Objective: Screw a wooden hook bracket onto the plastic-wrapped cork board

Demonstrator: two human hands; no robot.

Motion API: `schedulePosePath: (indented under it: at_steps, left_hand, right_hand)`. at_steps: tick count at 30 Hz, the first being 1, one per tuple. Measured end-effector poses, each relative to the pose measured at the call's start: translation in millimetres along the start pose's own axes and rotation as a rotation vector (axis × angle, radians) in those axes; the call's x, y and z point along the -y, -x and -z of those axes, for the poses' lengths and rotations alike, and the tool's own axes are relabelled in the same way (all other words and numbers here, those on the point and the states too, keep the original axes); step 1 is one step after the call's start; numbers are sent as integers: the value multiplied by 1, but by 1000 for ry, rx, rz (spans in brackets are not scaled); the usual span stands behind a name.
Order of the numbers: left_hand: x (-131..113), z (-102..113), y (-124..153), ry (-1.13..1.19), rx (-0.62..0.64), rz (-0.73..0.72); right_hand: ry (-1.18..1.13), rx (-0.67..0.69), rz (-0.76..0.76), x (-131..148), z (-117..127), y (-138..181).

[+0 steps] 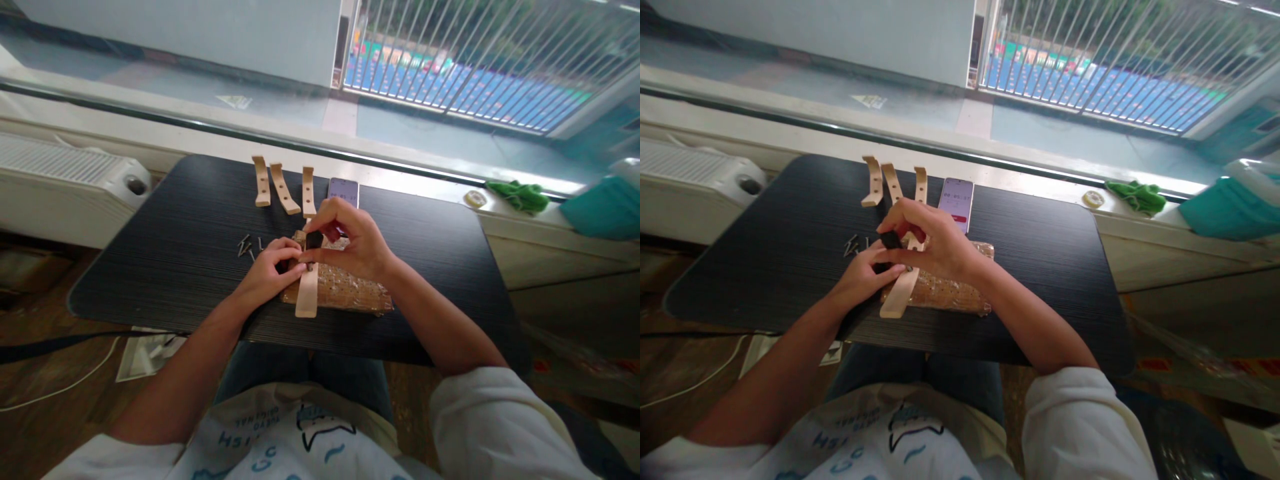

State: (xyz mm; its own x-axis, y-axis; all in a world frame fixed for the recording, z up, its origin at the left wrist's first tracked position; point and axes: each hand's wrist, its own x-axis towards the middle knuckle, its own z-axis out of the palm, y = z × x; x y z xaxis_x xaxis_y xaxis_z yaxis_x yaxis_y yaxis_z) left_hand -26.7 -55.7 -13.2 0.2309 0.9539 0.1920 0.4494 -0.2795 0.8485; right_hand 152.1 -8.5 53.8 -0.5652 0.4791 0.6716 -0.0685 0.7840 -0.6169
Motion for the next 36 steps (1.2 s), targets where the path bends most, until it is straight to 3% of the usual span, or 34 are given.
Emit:
schedulePosePath:
  at_steps: [15,25,36]
  left_hand:
    - [-1,1,1,5,-4,14]
    - [0,0,1,6,1,52]
    - [2,1,1,-64,-5,0]
  right_hand:
    - [61,-22,124,-5,-3,2]
    - [-61,219,18,7,7,-2]
    - [-56,317,-35,12,11,-1]
